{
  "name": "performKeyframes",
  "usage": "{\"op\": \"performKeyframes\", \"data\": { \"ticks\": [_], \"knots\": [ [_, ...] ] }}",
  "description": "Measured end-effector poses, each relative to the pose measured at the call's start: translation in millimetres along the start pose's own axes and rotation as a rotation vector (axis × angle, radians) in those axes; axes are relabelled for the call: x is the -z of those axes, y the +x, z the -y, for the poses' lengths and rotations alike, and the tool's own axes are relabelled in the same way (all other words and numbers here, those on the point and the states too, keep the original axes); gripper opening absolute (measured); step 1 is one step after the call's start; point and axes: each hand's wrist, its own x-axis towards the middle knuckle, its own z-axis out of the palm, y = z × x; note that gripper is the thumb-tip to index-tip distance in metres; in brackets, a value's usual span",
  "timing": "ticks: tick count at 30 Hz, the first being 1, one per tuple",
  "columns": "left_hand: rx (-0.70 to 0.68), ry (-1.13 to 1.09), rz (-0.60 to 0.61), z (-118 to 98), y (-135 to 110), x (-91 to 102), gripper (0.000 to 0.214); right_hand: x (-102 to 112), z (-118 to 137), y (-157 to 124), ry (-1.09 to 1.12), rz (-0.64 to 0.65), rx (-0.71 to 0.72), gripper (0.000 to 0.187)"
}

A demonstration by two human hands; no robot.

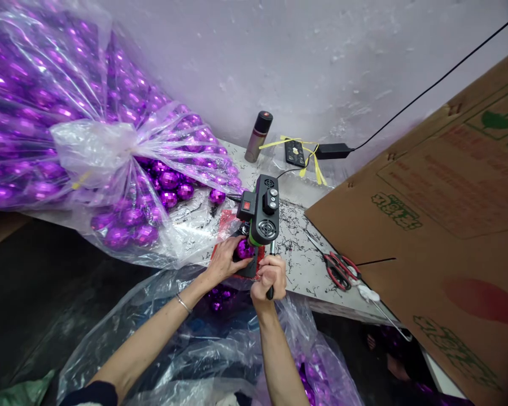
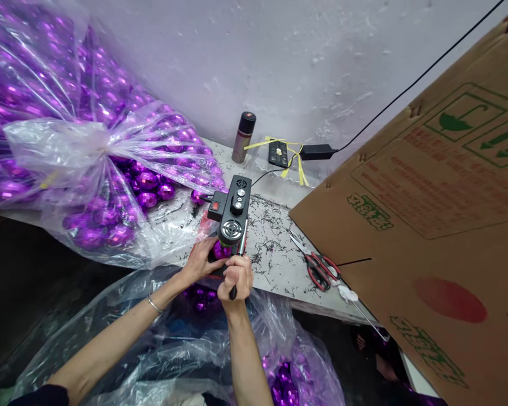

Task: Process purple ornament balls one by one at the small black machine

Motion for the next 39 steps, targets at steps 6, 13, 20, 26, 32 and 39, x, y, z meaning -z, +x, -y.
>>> {"op": "performKeyframes", "data": {
  "ticks": [6,13,20,26,32,39],
  "knots": [
    [0.004,0.007,-0.014,2.3,-0.1,-2.7,0.057,-2.4,-5.6,-1.9,-0.017,-0.018,0.036,0.031],
    [-0.012,0.006,-0.012,4.0,5.1,-2.0,0.057,-3.0,-7.9,-1.9,0.017,0.010,0.092,0.031],
    [-0.072,-0.041,0.012,-4.2,-18.8,9.9,0.058,10.6,27.2,42.2,0.045,0.055,-0.176,0.033],
    [-0.095,-0.011,-0.050,-12.6,-49.7,41.9,0.062,12.1,29.7,39.2,0.020,0.082,-0.183,0.033],
    [0.201,0.166,-0.272,13.1,80.9,76.8,0.043,6.4,25.2,32.2,0.038,0.041,-0.109,0.033],
    [0.383,0.277,-0.060,33.3,140.5,72.3,0.044,7.7,25.9,32.1,0.037,0.061,-0.075,0.033]
  ]
}}
